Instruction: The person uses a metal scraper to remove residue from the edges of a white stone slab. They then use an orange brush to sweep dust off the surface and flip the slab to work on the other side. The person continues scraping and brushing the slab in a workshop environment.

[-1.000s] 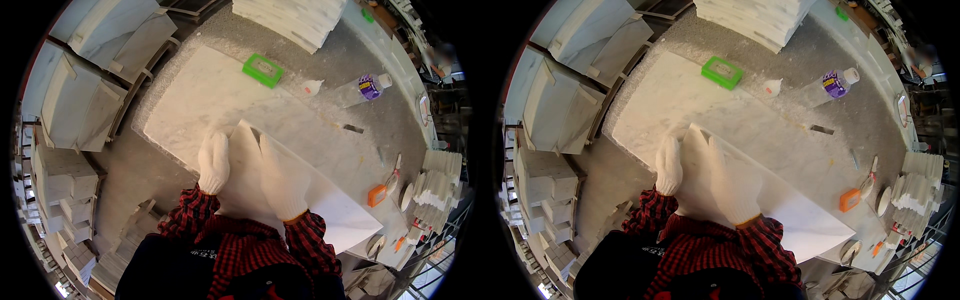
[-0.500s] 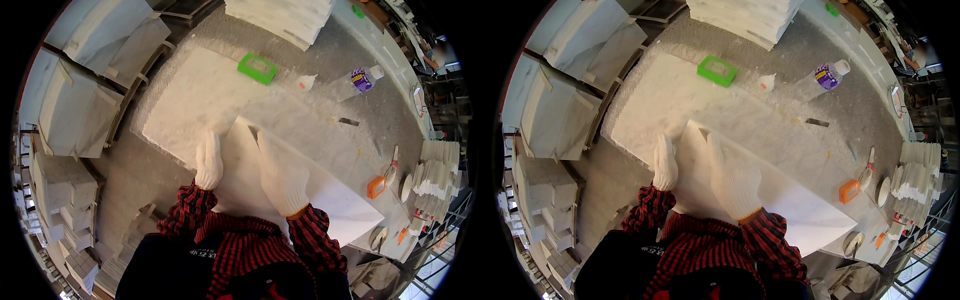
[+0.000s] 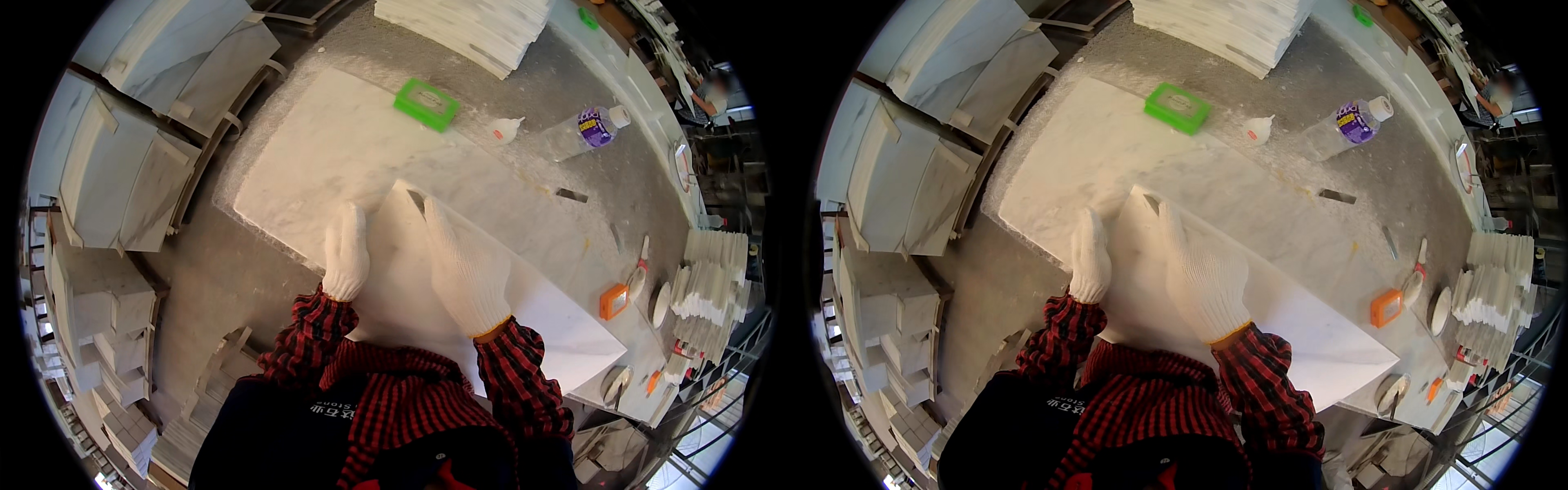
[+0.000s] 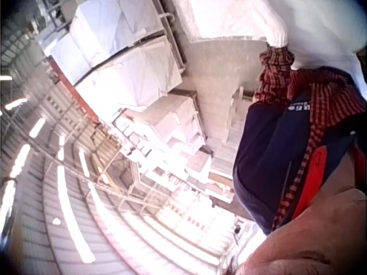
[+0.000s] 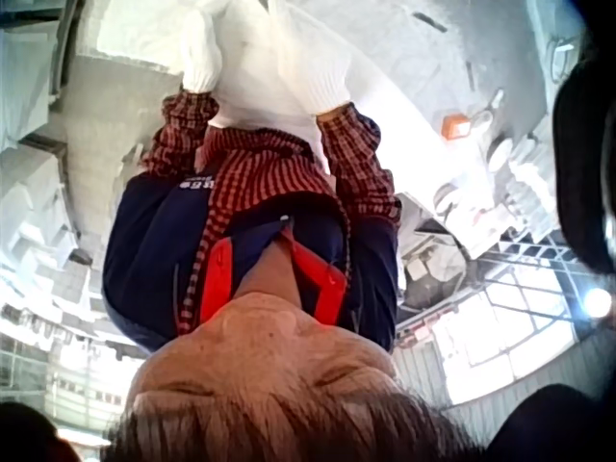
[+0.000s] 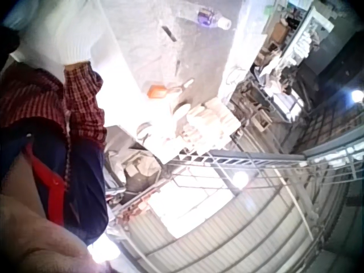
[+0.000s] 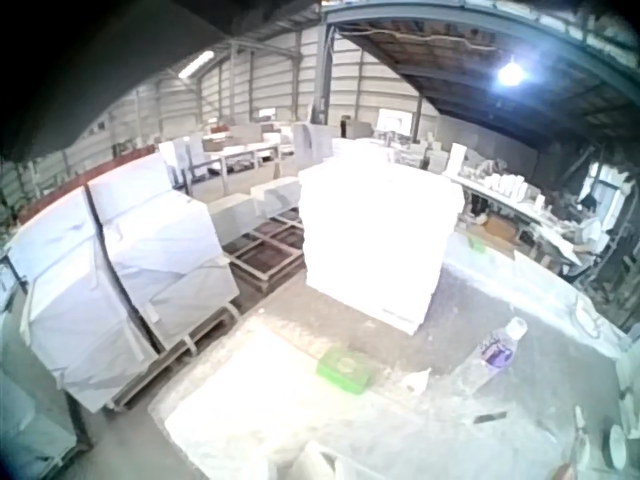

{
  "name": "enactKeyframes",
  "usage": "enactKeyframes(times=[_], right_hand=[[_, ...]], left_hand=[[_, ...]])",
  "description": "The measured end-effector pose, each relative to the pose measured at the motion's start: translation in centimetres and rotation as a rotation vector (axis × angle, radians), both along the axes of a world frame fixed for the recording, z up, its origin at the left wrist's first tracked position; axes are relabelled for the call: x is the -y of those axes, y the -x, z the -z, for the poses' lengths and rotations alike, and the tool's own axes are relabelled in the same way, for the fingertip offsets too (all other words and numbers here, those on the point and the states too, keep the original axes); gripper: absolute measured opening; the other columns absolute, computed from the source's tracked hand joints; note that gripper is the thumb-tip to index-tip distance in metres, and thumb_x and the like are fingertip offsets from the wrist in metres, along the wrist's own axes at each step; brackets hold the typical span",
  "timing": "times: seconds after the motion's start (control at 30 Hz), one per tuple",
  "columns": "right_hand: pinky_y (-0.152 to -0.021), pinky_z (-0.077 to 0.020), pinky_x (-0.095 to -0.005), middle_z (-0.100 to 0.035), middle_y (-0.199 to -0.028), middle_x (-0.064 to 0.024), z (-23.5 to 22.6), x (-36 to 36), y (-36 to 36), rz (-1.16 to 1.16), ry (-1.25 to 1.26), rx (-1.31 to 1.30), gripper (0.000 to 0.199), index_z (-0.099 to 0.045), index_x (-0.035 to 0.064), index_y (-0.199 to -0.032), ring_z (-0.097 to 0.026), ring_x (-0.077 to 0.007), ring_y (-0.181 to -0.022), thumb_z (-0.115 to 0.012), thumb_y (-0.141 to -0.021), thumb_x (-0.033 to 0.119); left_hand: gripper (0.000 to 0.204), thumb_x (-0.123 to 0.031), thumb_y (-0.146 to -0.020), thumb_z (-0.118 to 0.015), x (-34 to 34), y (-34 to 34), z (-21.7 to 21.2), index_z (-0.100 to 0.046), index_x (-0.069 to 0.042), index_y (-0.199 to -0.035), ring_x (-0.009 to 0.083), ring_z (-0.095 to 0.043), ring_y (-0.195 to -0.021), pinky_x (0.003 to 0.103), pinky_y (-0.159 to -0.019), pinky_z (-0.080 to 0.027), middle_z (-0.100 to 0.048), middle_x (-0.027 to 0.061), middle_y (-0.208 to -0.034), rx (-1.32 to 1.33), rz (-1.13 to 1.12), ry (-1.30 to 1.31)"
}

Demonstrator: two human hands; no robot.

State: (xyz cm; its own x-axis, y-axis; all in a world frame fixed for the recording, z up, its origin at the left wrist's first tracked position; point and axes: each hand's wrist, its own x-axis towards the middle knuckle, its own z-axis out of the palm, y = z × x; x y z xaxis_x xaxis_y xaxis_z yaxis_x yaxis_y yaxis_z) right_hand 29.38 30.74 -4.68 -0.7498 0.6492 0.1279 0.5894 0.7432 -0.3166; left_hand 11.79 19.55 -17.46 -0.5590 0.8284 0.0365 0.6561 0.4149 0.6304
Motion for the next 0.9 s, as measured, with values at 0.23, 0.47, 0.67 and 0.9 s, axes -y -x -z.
enactKeyframes(times=[0.23,0.47,0.67,0.9], right_hand=[[-0.061,-0.0502,-0.0456,-0.070,-0.089,-0.0107,-3.0,0.1,0.2,-0.099,0.072,0.355,0.059,-0.045,0.0143,-0.148,-0.067,-0.0311,-0.072,-0.057,-0.090,0.018],[-0.057,-0.0493,-0.0461,-0.070,-0.083,-0.0110,0.3,0.1,0.0,-0.013,-0.074,-0.028,0.056,-0.047,0.0129,-0.146,-0.066,-0.0305,-0.066,-0.056,-0.092,0.017],[-0.063,-0.0513,-0.0461,-0.070,-0.092,-0.0139,-3.5,-0.2,0.8,-0.119,0.153,0.449,0.055,-0.046,0.0127,-0.147,-0.067,-0.0320,-0.073,-0.056,-0.093,0.019],[-0.061,-0.0517,-0.0395,-0.070,-0.099,-0.0074,1.0,-0.1,-0.3,-0.059,-0.078,-0.068,0.061,-0.044,0.0119,-0.151,-0.066,-0.0273,-0.070,-0.057,-0.091,0.014]], left_hand=[[0.041,-0.016,-0.108,-0.042,0.2,0.6,-0.2,-0.050,0.003,-0.143,0.0192,-0.054,-0.110,0.030,-0.093,-0.047,-0.057,0.0126,-0.129,0.219,-0.077,-0.222],[0.055,0.011,-0.091,-0.056,-0.6,-0.6,0.9,-0.047,0.007,-0.145,0.0351,-0.056,-0.124,0.039,-0.103,-0.048,-0.053,0.0222,-0.141,-0.122,0.003,-0.358],[0.059,0.014,-0.087,-0.056,0.6,-0.5,-0.7,-0.045,0.008,-0.145,0.0375,-0.054,-0.125,0.039,-0.103,-0.048,-0.054,0.0226,-0.140,-0.093,0.041,-0.418],[0.057,0.010,-0.082,-0.058,0.0,-0.1,1.0,-0.047,0.016,-0.138,0.0382,-0.052,-0.131,0.042,-0.105,-0.047,-0.053,0.0249,-0.141,-0.059,0.063,-0.081]])
